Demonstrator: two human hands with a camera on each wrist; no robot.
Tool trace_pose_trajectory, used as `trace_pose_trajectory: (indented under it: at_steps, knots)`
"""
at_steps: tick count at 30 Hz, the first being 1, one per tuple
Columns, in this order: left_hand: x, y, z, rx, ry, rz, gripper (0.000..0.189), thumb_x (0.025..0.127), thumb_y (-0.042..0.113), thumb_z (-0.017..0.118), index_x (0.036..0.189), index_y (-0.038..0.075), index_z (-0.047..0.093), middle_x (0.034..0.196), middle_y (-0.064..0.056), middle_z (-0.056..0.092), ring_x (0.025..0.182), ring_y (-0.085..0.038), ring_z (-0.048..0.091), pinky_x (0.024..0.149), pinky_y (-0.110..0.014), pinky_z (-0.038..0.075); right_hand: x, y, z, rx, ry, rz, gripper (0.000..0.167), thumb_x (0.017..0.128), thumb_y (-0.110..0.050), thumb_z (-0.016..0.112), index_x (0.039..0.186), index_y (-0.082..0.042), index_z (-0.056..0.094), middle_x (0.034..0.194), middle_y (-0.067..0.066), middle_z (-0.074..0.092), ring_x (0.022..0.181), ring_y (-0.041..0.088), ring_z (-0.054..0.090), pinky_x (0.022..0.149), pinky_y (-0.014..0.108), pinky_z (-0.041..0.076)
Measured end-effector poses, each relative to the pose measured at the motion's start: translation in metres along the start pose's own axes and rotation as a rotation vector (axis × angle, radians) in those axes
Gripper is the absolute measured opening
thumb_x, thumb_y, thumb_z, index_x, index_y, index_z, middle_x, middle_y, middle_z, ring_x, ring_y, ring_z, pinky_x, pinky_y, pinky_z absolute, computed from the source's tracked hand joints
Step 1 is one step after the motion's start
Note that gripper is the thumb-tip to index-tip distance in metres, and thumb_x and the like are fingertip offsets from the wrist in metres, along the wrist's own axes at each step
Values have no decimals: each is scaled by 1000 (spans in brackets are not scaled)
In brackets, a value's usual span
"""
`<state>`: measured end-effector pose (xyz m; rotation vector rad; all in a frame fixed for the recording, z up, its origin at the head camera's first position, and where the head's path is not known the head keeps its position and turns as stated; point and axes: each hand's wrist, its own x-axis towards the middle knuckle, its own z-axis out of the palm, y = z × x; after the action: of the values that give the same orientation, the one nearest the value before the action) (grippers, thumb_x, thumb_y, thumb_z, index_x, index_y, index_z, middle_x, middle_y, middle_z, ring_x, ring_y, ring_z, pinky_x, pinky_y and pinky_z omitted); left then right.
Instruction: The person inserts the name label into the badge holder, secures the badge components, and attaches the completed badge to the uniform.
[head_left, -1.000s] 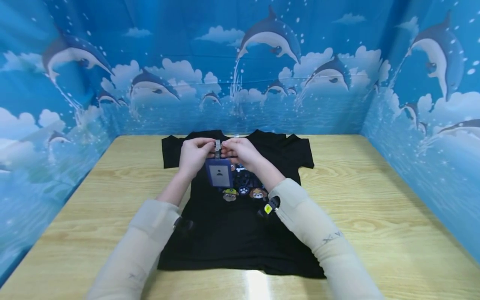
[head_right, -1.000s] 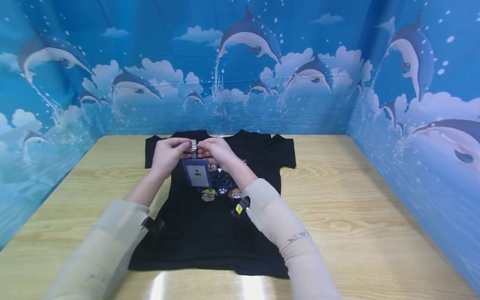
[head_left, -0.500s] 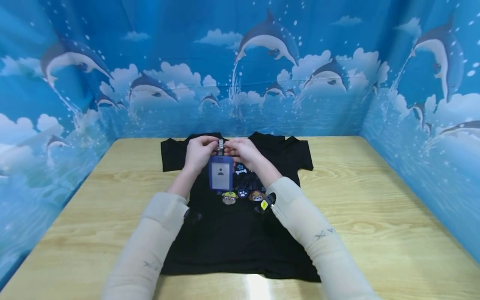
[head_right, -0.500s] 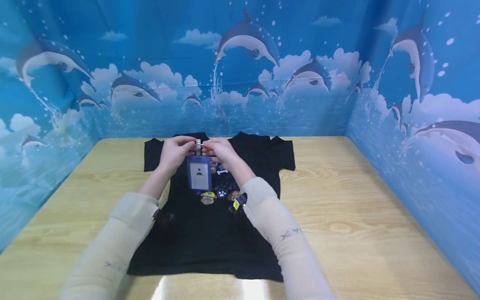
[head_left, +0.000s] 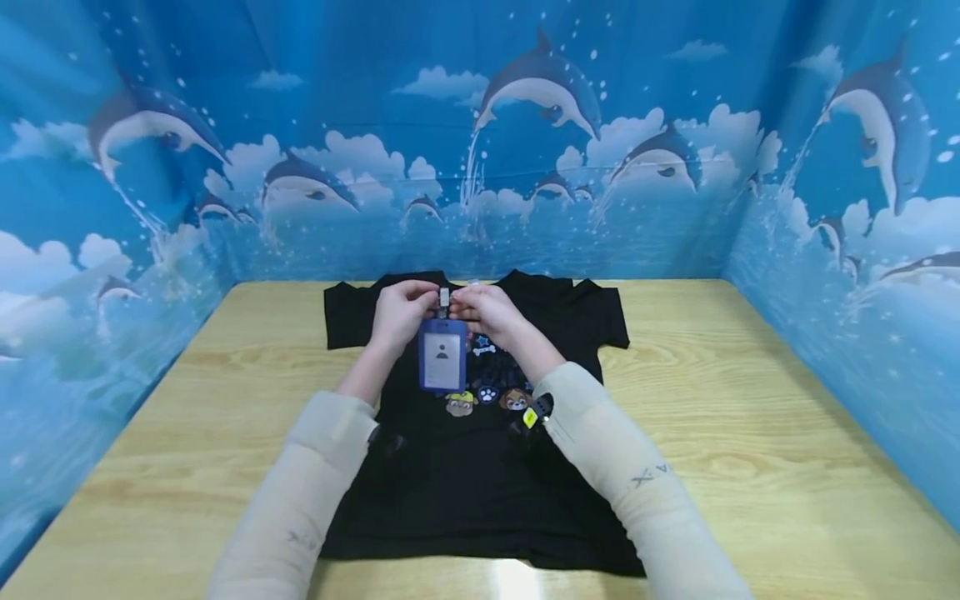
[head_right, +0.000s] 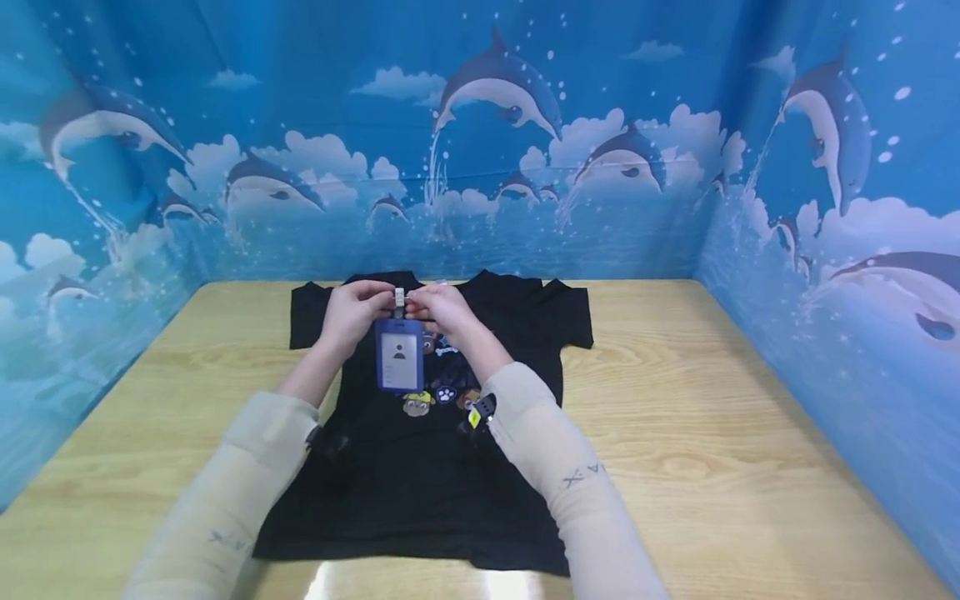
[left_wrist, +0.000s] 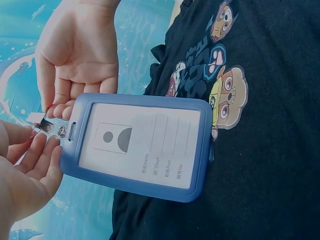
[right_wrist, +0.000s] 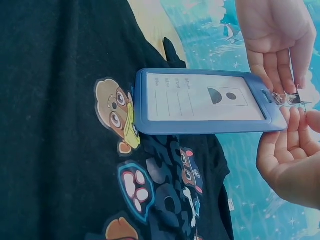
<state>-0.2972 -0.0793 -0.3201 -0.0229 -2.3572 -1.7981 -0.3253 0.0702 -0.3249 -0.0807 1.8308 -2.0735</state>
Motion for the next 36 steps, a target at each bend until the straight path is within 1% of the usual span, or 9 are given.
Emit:
trace_pose_trajectory:
  at_steps: [4, 6, 11, 15, 17, 21, 24, 31, 36]
  knots:
    - [-2, -1, 0, 0, -3, -2, 23, 91, 8, 57, 109, -5, 64, 102, -19, 65, 90, -24, 62, 77, -33, 51, -2, 1, 0, -21, 1, -2, 22, 95, -13, 51, 106, 5, 59, 76, 2, 60, 71, 13, 60, 75, 33, 46]
    - [-3, -1, 0, 6, -3, -1, 23, 91, 8, 57, 109, -4, 65, 103, -19, 65, 91, -25, 62, 77, -33, 51, -4, 2, 0, -28, 3, -3, 23, 95, -13, 51, 108, 5, 58, 77, 2, 60, 71, 13, 60, 75, 33, 47]
    - [-2, -2, 1, 36, -7, -3, 23, 91, 9, 58, 108, -3, 65, 104, -18, 65, 91, -25, 62, 78, -33, 50, -2, 3, 0, -20, 12, 4, 13, 96, -13, 51, 94, -4, 60, 77, 2, 60, 70, 13, 60, 82, 37, 46]
    - [-1, -5, 0, 56, -36, -2, 25, 92, 12, 58, 112, -1, 65, 107, -15, 64, 94, -24, 61, 81, -34, 49, 0, 4, 0, 14, 25, 20, 12, 95, -12, 51, 90, -6, 60, 76, 3, 60, 69, 13, 60, 86, 40, 44]
    - [0, -6, -1, 55, -62, -2, 27, 92, 13, 57, 114, -1, 64, 110, -15, 64, 98, -24, 61, 83, -35, 49, 0, 5, -1, 27, 28, 27, 12, 95, -12, 51, 91, -6, 60, 76, 3, 60, 69, 13, 60, 83, 39, 45]
    - [4, -8, -4, 76, -109, 6, 30, 93, 13, 56, 118, -1, 62, 116, -15, 62, 103, -24, 59, 87, -37, 47, 2, 4, -1, 60, 25, 26, 13, 96, -11, 50, 96, -3, 60, 74, 3, 60, 68, 13, 60, 70, 30, 48]
    - [6, -10, -5, 81, -112, 10, 30, 92, 13, 57, 118, -1, 62, 115, -15, 62, 102, -24, 59, 86, -37, 47, 3, 4, 0, 76, 22, 27, 13, 96, -10, 49, 95, -3, 59, 73, 3, 60, 68, 13, 60, 64, 27, 49]
    - [11, -13, -6, -22, -81, -29, 28, 92, 9, 56, 117, -4, 61, 114, -18, 61, 101, -26, 60, 84, -33, 49, 8, 5, 3, 137, -17, 48, 14, 96, -10, 48, 88, -7, 59, 73, 2, 60, 68, 13, 60, 64, 27, 46]
    - [14, -20, -8, -38, -87, -62, 28, 92, 9, 56, 116, -5, 61, 112, -20, 62, 98, -26, 62, 83, -33, 49, 14, 10, 6, 146, -9, 88, 13, 95, -11, 50, 88, -6, 60, 75, 3, 60, 70, 13, 60, 63, 26, 48]
